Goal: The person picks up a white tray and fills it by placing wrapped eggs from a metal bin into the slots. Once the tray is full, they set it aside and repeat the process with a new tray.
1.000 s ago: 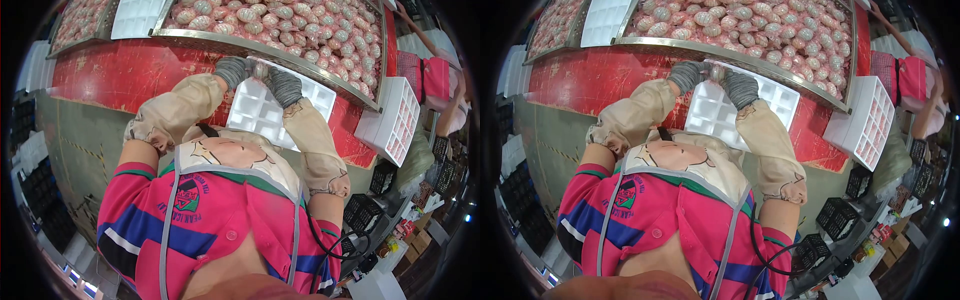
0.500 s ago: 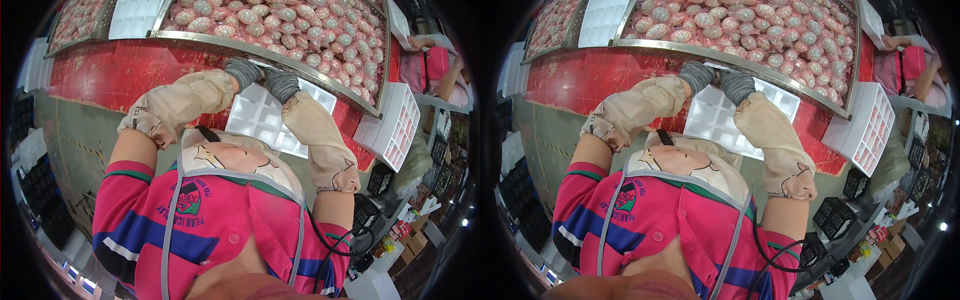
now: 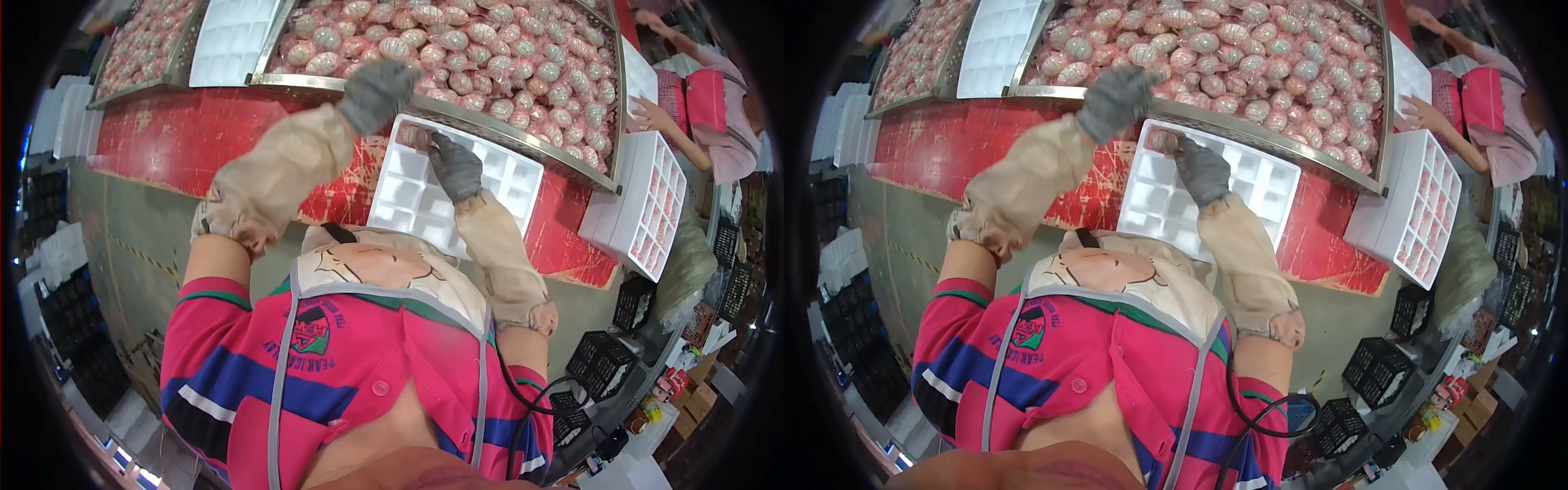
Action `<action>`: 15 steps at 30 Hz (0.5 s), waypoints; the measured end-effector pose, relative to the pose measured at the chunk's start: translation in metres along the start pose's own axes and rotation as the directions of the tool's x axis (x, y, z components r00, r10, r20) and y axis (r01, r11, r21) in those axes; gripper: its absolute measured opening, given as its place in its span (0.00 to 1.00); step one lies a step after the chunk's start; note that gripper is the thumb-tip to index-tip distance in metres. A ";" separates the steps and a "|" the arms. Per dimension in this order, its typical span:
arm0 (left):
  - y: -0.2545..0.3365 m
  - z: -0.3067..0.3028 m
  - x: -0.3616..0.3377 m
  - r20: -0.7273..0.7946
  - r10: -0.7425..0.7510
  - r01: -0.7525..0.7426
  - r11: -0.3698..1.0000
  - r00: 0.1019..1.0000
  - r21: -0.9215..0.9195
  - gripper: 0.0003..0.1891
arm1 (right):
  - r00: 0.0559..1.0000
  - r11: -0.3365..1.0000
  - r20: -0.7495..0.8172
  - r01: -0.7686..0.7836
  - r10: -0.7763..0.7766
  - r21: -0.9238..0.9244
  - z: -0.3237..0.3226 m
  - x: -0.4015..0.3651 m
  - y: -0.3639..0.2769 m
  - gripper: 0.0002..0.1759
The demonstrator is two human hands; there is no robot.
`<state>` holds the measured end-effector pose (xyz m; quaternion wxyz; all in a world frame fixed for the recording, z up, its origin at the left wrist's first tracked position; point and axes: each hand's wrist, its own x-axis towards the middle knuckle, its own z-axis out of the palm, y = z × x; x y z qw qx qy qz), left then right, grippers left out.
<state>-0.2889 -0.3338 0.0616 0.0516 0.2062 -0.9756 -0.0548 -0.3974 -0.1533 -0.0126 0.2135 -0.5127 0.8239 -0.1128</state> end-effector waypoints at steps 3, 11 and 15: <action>-0.041 0.022 0.038 -0.182 -0.036 0.066 0.984 0.983 0.166 0.25 | 0.932 0.961 -0.318 0.233 -0.176 0.148 0.025 -0.034 0.010 0.18; -0.077 0.025 0.085 -0.114 -0.137 0.101 0.957 0.984 -0.273 0.29 | 0.974 0.782 -0.208 0.195 -0.085 0.592 0.013 -0.080 0.017 0.16; -0.011 -0.010 0.012 0.031 -0.115 0.036 0.045 0.993 -0.998 0.29 | 0.989 0.266 0.128 -0.144 0.075 0.953 -0.006 -0.079 0.017 0.24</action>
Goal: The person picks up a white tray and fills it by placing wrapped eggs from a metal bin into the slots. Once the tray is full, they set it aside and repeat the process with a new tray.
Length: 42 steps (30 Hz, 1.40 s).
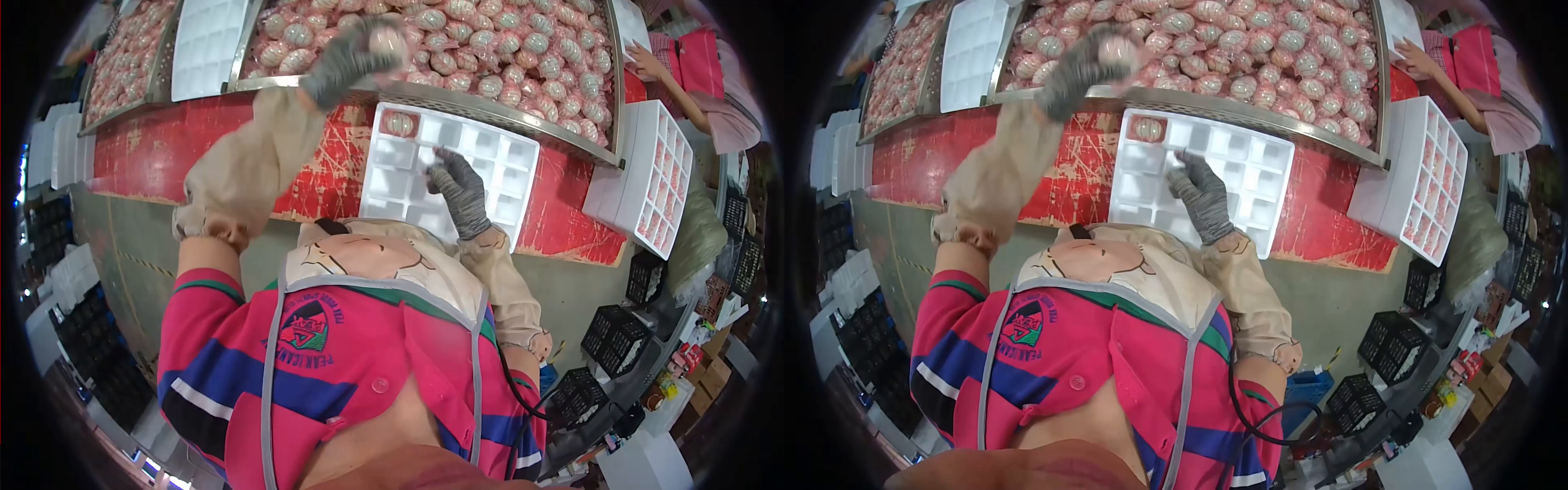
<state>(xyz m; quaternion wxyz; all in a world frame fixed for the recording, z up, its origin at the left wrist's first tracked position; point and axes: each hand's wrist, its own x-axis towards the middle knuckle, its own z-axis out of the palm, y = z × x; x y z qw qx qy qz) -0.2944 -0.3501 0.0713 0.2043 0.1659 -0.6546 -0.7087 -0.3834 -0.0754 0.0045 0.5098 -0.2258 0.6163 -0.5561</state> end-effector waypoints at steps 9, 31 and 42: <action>-0.103 0.103 -0.077 -0.206 0.050 0.001 0.971 0.977 0.238 0.24 | 0.980 0.998 -0.199 -0.009 0.022 0.069 -0.024 0.022 -0.011 0.30; -0.122 0.078 -0.019 0.195 -0.034 -0.183 0.223 0.980 0.958 0.22 | 0.972 -0.088 0.135 0.154 0.193 -0.984 -0.045 0.100 -0.006 0.27; -0.124 0.107 -0.006 -0.043 0.199 -0.072 0.535 0.979 0.842 0.11 | 0.989 0.091 0.147 0.146 0.006 -0.985 -0.034 0.107 -0.028 0.22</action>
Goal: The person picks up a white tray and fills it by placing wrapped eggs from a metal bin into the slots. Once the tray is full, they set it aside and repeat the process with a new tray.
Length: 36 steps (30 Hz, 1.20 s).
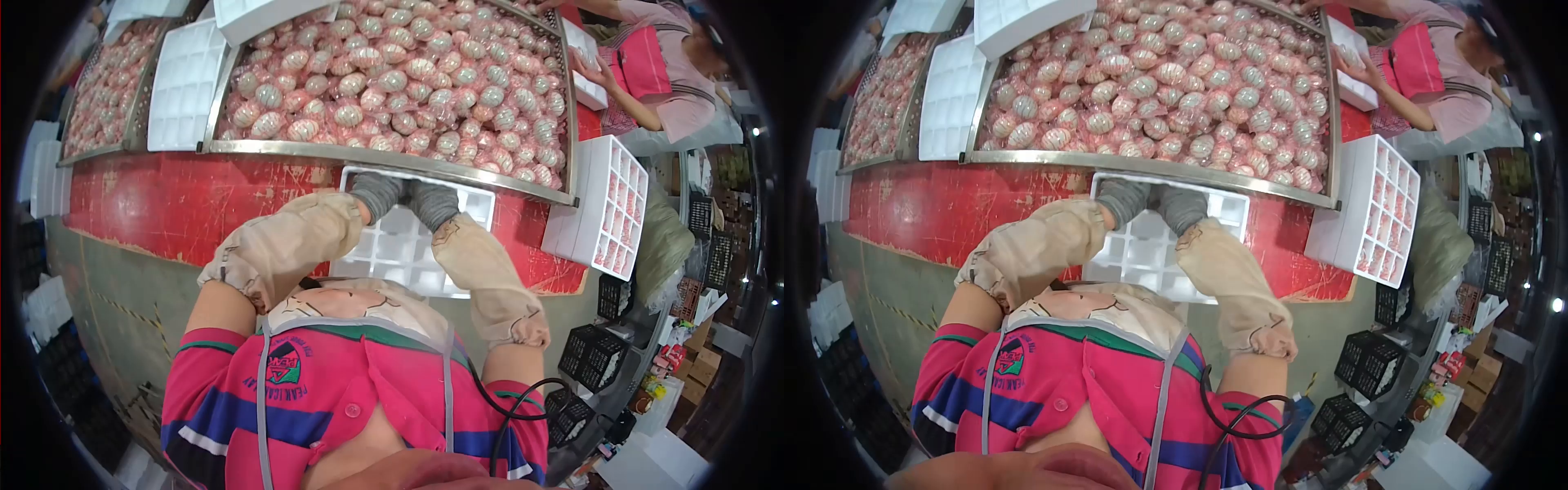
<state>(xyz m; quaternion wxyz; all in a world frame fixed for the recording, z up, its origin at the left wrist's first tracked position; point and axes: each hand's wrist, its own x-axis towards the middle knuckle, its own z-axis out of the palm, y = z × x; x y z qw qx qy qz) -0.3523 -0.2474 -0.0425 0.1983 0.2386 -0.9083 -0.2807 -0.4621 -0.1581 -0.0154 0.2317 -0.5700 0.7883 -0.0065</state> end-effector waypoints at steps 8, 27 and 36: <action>0.045 -0.048 0.125 -0.003 0.176 -0.165 0.930 0.984 0.330 0.16 | 0.853 0.851 -0.458 0.031 0.251 0.524 0.032 -0.110 -0.009 0.13; 0.052 -0.044 0.020 0.770 0.112 0.516 0.682 0.628 -0.519 0.23 | 0.948 0.100 0.050 -0.085 0.316 0.991 0.002 -0.113 0.037 0.21; 0.045 0.012 -0.011 0.156 0.100 -0.090 0.993 0.983 -0.074 0.20 | 0.917 0.906 -0.109 -0.351 0.384 0.235 0.005 -0.096 0.068 0.24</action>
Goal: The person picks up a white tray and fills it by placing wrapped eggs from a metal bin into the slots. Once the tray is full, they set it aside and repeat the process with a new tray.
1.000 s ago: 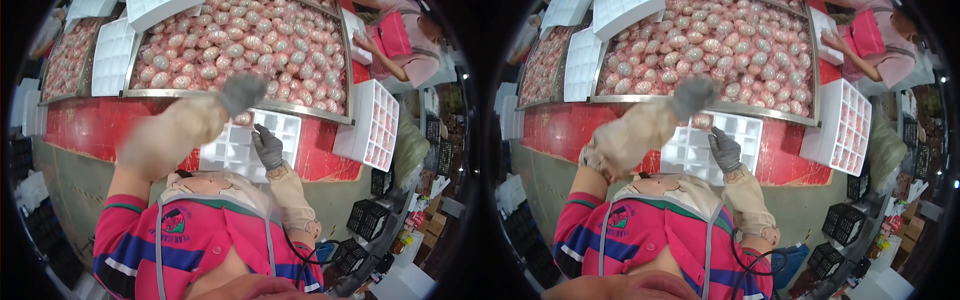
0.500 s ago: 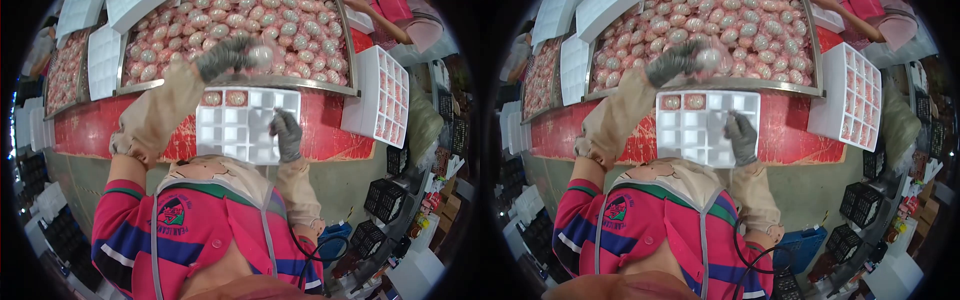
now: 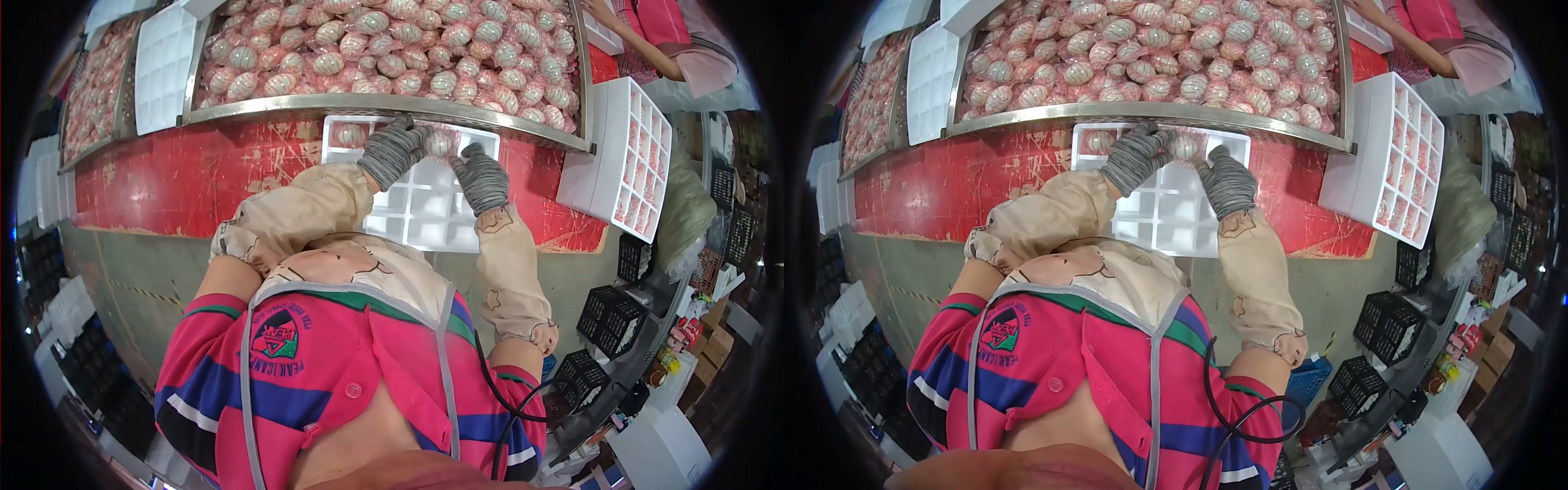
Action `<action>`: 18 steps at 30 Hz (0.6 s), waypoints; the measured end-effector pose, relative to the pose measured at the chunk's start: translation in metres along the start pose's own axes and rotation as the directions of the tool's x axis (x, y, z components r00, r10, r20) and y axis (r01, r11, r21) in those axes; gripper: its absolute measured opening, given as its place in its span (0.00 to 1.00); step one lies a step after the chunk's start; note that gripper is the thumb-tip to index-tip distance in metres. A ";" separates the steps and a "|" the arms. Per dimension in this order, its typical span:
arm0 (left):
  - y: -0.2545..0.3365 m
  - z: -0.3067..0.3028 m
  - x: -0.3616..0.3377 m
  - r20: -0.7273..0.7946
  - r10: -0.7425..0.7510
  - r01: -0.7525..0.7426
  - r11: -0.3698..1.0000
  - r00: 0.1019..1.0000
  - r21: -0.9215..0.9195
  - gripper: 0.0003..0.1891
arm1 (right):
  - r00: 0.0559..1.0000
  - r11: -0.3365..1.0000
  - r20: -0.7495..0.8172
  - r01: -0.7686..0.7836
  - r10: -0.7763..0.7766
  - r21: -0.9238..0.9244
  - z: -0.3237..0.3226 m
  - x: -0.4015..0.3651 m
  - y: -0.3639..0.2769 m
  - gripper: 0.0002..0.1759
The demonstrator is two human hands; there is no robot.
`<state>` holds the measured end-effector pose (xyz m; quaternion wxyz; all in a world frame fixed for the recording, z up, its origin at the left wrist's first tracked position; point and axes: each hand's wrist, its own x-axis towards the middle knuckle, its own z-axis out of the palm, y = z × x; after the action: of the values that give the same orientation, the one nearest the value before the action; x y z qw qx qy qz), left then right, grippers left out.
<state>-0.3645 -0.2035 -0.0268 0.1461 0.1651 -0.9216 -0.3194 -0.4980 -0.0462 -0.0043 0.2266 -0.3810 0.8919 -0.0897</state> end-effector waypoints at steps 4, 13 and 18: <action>0.008 -0.006 0.011 0.344 -0.261 0.223 0.964 0.902 0.146 0.20 | 0.983 0.976 0.026 0.181 -0.179 -0.121 -0.005 0.010 -0.015 0.25; -0.001 0.015 0.042 0.259 -0.152 0.113 0.981 0.954 0.160 0.11 | 0.952 0.929 -0.089 0.260 -0.292 -0.264 0.057 0.068 0.023 0.22; 0.019 -0.001 0.039 0.138 -0.187 0.171 0.978 0.973 0.120 0.12 | 0.953 0.912 0.040 0.299 -0.300 -0.282 0.032 0.063 0.001 0.18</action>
<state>-0.4034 -0.2054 -0.0078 0.0384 0.2309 -0.9272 -0.2926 -0.5218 -0.0911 -0.0537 0.1513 -0.5414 0.8270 0.0055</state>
